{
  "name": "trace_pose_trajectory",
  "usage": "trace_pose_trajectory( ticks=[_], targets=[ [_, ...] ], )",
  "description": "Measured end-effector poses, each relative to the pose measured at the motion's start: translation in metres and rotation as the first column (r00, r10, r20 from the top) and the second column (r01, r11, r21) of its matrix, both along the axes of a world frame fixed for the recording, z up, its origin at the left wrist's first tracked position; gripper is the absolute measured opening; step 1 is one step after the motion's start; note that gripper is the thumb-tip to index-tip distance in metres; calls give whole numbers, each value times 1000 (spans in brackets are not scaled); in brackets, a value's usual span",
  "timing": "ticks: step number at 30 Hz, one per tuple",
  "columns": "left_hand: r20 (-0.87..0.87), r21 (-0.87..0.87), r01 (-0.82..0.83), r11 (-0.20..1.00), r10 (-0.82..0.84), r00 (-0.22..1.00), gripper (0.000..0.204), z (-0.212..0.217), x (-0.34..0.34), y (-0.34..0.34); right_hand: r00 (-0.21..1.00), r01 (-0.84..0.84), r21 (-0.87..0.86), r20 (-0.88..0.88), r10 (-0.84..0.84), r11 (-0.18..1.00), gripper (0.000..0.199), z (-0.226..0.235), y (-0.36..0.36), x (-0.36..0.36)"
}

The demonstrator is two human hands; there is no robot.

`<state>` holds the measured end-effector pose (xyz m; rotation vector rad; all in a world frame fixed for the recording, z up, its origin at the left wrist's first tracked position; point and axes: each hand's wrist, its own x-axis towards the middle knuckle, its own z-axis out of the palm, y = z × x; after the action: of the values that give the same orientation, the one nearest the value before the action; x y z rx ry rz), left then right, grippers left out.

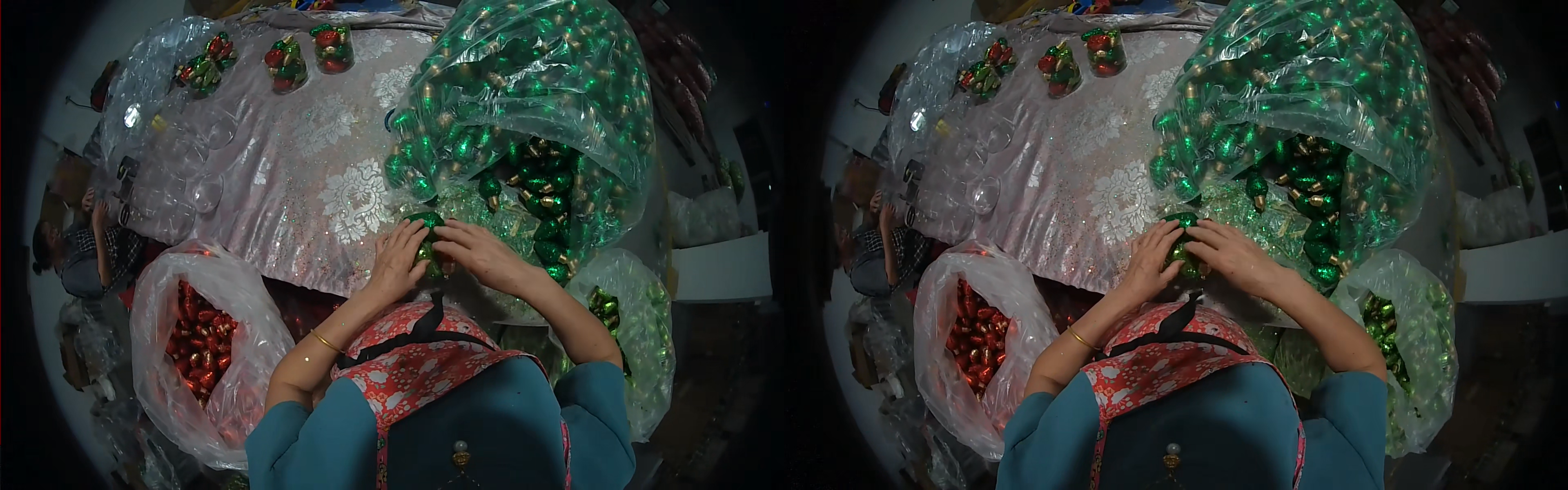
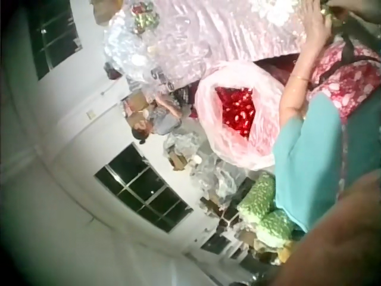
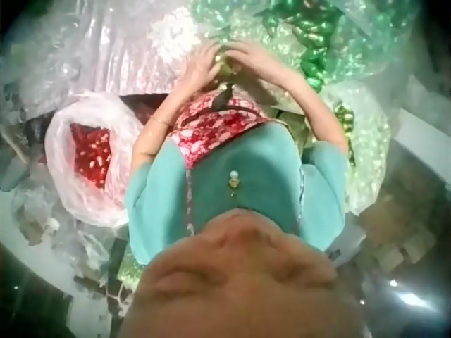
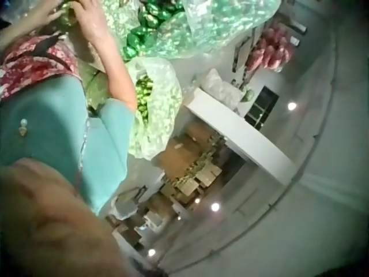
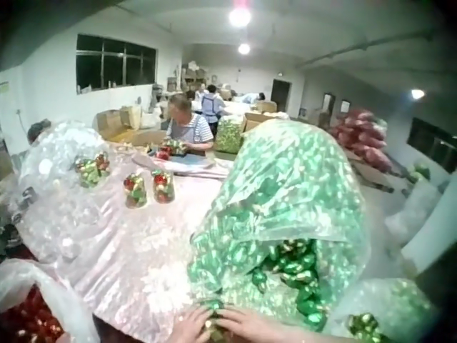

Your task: The person packs decorative bulb ornaments into clear containers by hand, selecting red and green ornaments from bags and arranging them together inside the containers.

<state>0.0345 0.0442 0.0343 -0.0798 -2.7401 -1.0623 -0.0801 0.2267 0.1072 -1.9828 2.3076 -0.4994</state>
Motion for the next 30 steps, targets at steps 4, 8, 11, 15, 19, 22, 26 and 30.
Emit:
trace_pose_trajectory(
  ticks=[4,8,11,15,19,22,26,30],
  targets=[
    [-8,9,-10,1000,10,1000,56,-2,-1,1,885,352,128,276,-374,927,46,10,-2,-2],
    [-33,27,-11,1000,12,999,55,0,-3,4,933,359,46,22,-360,932,50,-17,-5,11],
    [-23,-7,9,1000,-9,1000,55,2,-3,2,930,369,53,-29,-368,928,50,-17,-9,14],
    [-21,-61,14,998,-15,1000,54,2,1,2,938,338,7,-82,-336,941,50,-26,-9,16],
    [-2,-97,19,995,-19,1000,53,5,0,4,961,272,-44,54,-270,961,49,-37,-2,4],
    [0,-88,5,996,-5,1000,52,9,4,-1,897,387,-143,288,-336,911,50,-28,0,-20],
    [-65,7,-5,1000,5,998,51,12,10,-6,654,757,-156,186,-733,635,49,-87,32,-86],
    [-108,108,-103,989,114,988,49,9,14,-10,481,868,41,168,-860,494,42,-149,42,-108]
  ],
)
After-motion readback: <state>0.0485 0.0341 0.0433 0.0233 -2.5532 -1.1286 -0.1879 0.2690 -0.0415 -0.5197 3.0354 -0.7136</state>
